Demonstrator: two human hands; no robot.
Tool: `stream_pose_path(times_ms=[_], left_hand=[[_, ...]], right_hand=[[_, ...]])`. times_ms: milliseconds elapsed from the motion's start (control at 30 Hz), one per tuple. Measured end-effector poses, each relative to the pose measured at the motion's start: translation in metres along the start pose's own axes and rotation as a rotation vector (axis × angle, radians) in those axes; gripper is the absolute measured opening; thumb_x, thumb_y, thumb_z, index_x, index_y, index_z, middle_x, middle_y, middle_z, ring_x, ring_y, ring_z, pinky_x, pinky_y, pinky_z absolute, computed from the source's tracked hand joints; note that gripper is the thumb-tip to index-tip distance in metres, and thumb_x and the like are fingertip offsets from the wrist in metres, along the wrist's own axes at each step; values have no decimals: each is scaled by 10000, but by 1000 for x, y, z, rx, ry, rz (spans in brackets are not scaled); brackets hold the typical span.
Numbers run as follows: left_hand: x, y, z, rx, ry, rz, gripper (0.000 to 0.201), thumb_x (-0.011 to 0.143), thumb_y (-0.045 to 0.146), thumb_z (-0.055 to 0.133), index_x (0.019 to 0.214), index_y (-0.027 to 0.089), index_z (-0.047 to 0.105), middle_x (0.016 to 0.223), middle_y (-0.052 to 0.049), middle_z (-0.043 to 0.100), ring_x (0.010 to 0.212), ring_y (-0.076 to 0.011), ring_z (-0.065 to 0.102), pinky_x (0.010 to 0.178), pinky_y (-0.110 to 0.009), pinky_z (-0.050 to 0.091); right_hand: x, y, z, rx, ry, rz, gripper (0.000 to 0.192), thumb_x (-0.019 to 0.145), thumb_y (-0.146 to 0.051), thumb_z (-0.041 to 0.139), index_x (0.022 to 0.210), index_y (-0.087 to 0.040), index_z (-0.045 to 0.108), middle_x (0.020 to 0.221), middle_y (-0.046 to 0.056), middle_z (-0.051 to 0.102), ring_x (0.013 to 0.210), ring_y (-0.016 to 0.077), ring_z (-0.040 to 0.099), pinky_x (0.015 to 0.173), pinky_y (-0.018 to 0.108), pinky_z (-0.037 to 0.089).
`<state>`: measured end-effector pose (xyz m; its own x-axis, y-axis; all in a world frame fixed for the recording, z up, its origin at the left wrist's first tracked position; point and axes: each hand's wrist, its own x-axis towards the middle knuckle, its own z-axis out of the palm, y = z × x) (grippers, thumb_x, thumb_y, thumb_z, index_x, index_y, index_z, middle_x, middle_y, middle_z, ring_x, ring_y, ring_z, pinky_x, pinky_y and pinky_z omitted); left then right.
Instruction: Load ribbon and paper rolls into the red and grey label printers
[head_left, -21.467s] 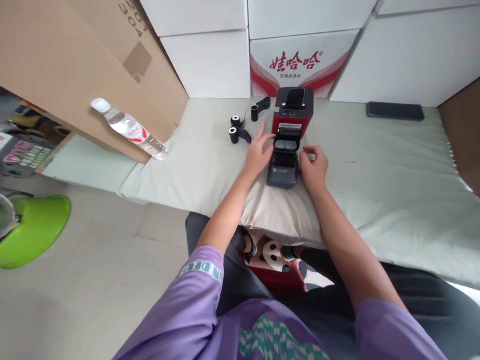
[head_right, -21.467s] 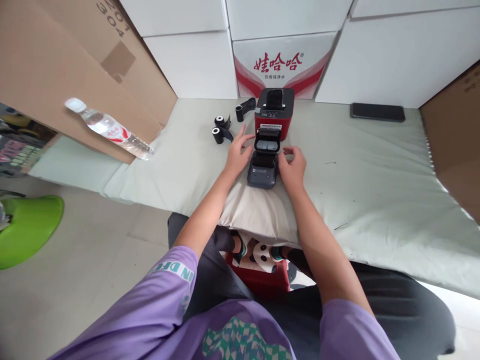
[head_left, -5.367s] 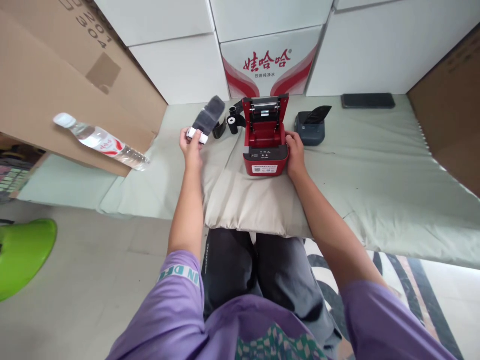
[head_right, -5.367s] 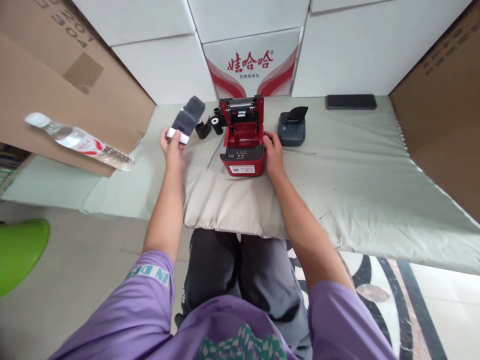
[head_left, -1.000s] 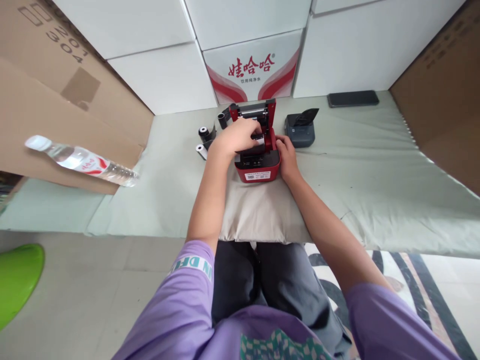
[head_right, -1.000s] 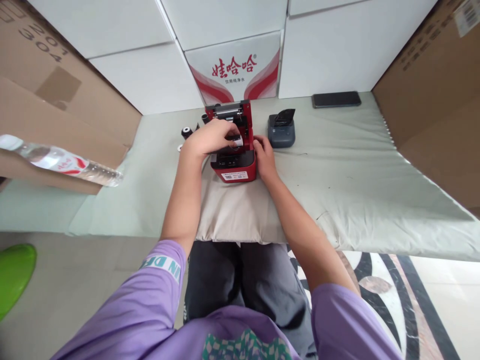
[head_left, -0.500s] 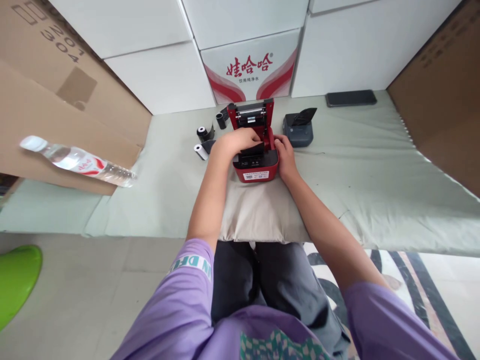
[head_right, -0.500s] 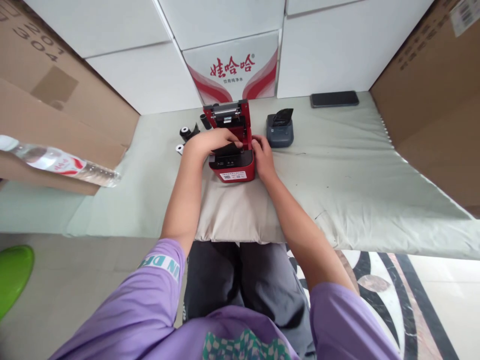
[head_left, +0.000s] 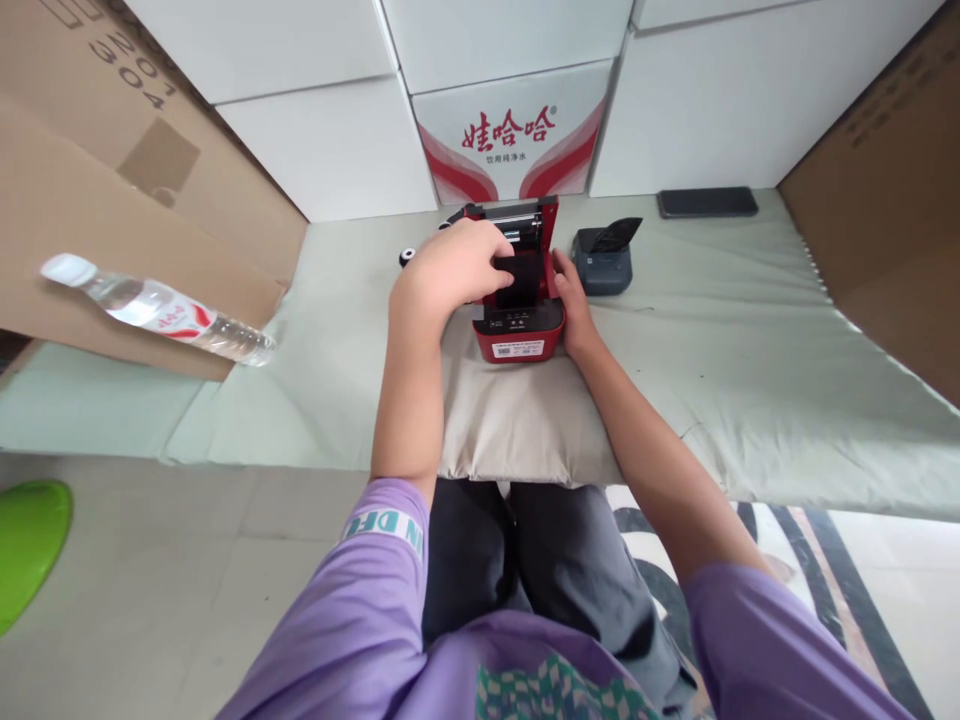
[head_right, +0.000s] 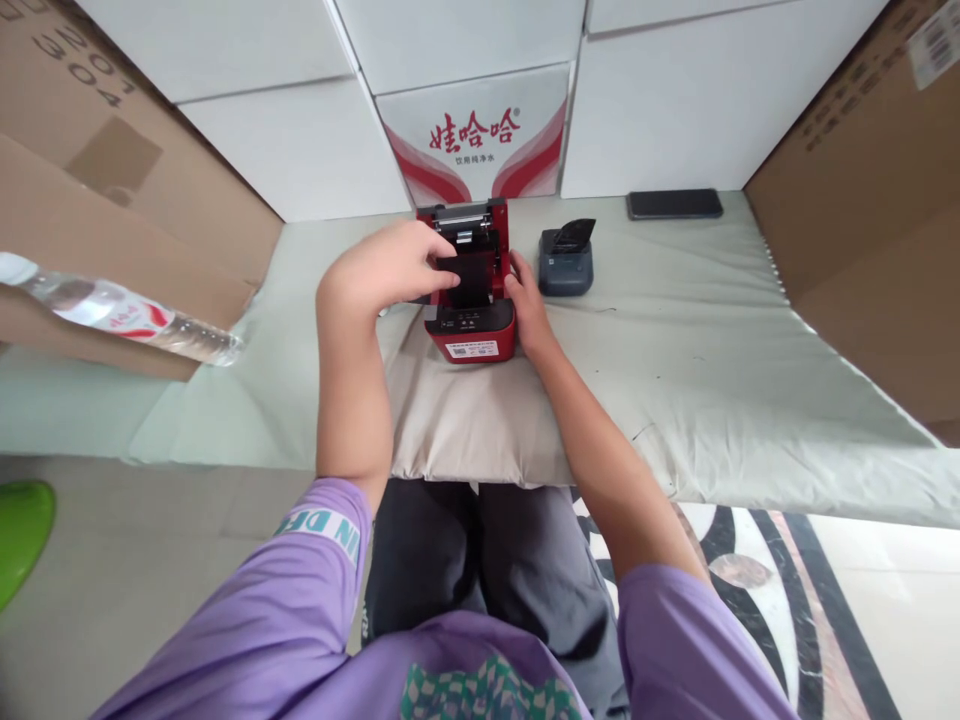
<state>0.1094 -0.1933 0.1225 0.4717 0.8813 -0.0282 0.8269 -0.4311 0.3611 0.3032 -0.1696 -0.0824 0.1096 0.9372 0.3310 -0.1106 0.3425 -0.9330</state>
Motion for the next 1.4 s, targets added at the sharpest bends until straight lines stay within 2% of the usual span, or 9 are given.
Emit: stream_pose_path(times_ms=[100,167,233,333,700,867,967,1133,1400], left_hand=[[6,-5,5,31,107,92,39,856,268,782,832,242,798,1204,-68,797,1385,-349,616,1222,-501,487],[10,-8,7,57,172,105,70,861,277,788,915,255,826,1541,-57,672,1596,-383,419,1341,-551,349],[14,-12,10,66,181,74,92,870,267,780,945,267,833,1688,-33,553,1690,-408,270,1396,-607,211],[19,-17,13,51,123,58,115,880,275,769,974,287,834,1721,-17,525,1707,-421,254,1403,-664,117],[8,-7,9,62,145,67,105,914,286,769,987,244,832,1609,-71,616,1530,-418,469,1292,-632,288],[-8,7,-1,68,95,35,147,959,349,720,960,237,814,1141,-65,799,1249,-346,679,1259,-594,319],[-13,14,-4,42,97,19,272,1029,411,620,935,237,806,891,-52,789,1128,-304,715,1225,-528,377],[-10,15,-3,7,131,1,274,1021,376,599,918,232,809,845,-70,785,1047,-287,730,996,-404,504],[-7,10,-3,56,-10,19,168,883,274,704,728,232,751,653,-21,694,880,-239,727,853,-349,496]], right_hand=[[1,3,-1,-18,-5,0,948,816,-942,621,1527,-318,567,1724,56,527,1646,318,450,1428,519,282],[1,4,-2,-22,-5,4,943,817,-939,621,1528,-322,568,1724,51,527,1645,317,450,1431,514,276],[0,4,-2,-22,-4,8,933,818,-937,619,1527,-332,570,1723,43,529,1644,317,451,1430,519,283],[-1,2,-2,-27,-5,10,935,809,-949,617,1518,-341,580,1707,39,548,1636,321,462,1427,532,295],[-2,1,-2,-43,-4,12,943,829,-947,592,1532,-320,568,1697,56,562,1622,311,490,1414,530,337],[-1,1,-1,-33,1,-22,904,841,-930,599,1509,-322,595,1679,47,586,1620,310,497,1419,537,328],[-1,1,-1,-36,-20,-51,874,863,-914,588,1521,-339,598,1685,31,585,1627,308,491,1419,545,327],[0,-1,-3,-86,-56,-105,979,829,-932,604,1602,-335,547,1740,34,530,1677,333,414,1438,539,282],[-5,-15,-5,-162,-80,-117,894,904,-928,500,1582,-351,587,1723,19,554,1664,331,435,1433,568,277]])
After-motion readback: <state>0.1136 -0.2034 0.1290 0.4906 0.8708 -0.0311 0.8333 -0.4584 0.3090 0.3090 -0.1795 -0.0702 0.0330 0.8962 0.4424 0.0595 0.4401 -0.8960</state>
